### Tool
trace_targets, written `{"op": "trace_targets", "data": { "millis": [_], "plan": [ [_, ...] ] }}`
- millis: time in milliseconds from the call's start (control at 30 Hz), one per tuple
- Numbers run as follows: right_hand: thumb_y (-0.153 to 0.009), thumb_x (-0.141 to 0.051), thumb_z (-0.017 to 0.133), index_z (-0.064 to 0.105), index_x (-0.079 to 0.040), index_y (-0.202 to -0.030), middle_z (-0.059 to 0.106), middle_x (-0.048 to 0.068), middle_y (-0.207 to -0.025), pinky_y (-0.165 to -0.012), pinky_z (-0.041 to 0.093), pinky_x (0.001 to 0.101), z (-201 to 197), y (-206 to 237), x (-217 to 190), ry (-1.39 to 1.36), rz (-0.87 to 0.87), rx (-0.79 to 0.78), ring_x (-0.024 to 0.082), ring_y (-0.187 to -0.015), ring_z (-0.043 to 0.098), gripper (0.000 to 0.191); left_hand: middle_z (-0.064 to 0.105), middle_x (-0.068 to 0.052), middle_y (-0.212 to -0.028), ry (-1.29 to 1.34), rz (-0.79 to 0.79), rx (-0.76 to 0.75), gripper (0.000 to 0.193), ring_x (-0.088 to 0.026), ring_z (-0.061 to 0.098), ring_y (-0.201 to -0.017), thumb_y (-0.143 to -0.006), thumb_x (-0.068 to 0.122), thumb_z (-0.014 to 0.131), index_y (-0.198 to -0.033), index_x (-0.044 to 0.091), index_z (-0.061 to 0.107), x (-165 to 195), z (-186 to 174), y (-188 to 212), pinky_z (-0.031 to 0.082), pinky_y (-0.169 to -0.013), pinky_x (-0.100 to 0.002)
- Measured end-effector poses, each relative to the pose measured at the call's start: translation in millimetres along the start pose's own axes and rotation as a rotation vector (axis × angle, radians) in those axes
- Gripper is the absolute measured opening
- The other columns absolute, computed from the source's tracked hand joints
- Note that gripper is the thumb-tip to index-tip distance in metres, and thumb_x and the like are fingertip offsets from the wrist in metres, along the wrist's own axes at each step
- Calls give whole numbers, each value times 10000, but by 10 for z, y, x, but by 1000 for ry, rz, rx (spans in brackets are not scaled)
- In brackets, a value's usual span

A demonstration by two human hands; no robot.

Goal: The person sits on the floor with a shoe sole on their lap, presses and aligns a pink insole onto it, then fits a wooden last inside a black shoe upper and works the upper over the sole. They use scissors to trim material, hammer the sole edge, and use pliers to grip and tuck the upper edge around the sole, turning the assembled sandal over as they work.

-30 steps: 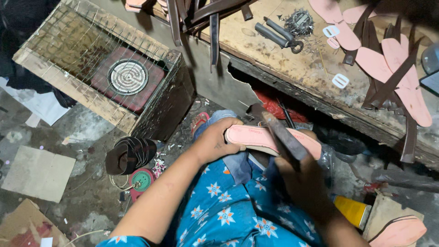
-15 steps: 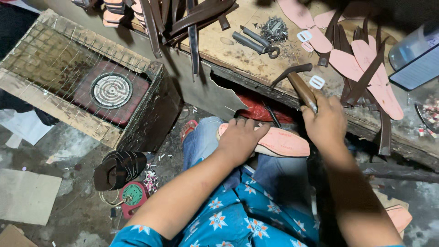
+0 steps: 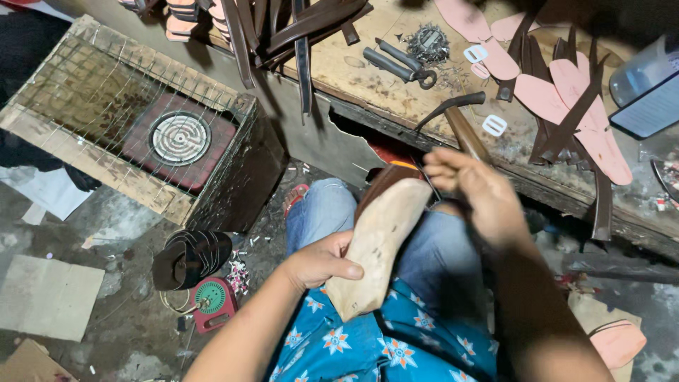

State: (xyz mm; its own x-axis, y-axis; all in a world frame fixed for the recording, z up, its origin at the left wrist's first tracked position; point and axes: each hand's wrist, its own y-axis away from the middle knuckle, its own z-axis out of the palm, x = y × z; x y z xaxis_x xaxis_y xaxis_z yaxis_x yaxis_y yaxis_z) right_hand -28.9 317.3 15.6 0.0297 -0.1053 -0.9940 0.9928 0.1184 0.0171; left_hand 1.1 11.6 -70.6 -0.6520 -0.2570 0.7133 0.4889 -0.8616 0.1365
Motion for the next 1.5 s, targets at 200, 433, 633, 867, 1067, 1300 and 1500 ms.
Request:
{"op": "trace_targets", "data": {
  "millis": [200, 433, 633, 867, 1067, 1300, 1500],
  "plan": [
    [-997, 45, 628, 514, 66, -1477, 668, 181, -1240, -1020, 516, 347, 853, 143, 331, -126, -38, -57, 203, -1122, 649, 494, 652, -171, -1369, 354, 127, -114, 748, -286, 633, -1275, -909, 363, 756, -1476, -40, 483, -35, -103, 229, 459, -1138, -421],
    [-961, 77, 667, 528, 51, -1339, 698, 171, -1214, -1006, 554, 348, 1003, 204, 398, -179, -151, -65, 213, -1118, 687, 404, 635, -162, -1387, 149, 503, 331, 515, -250, 613, -1275, -1066, 274, 524, -1447, -72, 509, 515, 271, 115, 457, -1121, -399],
    [-957, 82, 652, 585, 69, -1311, 692, 196, -1248, -1033, 553, 357, 985, 248, 488, -121, -101, 48, 231, -1142, 689, 361, 681, -156, -1292, 46, 487, 467, 419, -221, 658, -1165, -1072, 211, 515, -1365, -76, 598, 634, 436, 79, 502, -1038, -368],
    [-969, 93, 658, 532, 51, -1354, 689, 188, -1258, -1033, 547, 356, 994, 247, 475, -200, -186, -18, 227, -1156, 683, 407, 695, -159, -1258, 84, 443, 435, 410, -214, 670, -1134, -1060, 209, 530, -1341, -77, 617, 610, 383, 78, 515, -1016, -361],
    [-945, 71, 644, 546, 31, -1342, 686, 165, -1267, -1032, 546, 353, 932, 235, 418, -235, -53, -91, 212, -1152, 677, 411, 704, -157, -1230, 96, 410, 440, 404, -215, 674, -1108, -1061, 217, 536, -1318, -80, 630, 581, 372, 78, 521, -995, -365],
    [-954, 83, 687, 579, 18, -1264, 708, 146, -1141, -956, 569, 341, 862, 275, 454, -222, -91, -103, 181, -1050, 687, 335, 700, -140, -1222, 100, 404, 401, 422, -205, 673, -1104, -1044, 244, 576, -1323, -72, 609, 578, 450, 98, 523, -996, -367],
    [-937, 77, 704, 585, 13, -1221, 694, 110, -1113, -928, 572, 322, 914, 344, 267, -171, -115, -128, 154, -1031, 679, 314, 677, -82, -1214, -312, 432, 483, 468, -141, 643, -1121, -900, 106, 750, -1317, -19, 579, 585, 734, 183, 519, -1003, -325]
  ]
}}
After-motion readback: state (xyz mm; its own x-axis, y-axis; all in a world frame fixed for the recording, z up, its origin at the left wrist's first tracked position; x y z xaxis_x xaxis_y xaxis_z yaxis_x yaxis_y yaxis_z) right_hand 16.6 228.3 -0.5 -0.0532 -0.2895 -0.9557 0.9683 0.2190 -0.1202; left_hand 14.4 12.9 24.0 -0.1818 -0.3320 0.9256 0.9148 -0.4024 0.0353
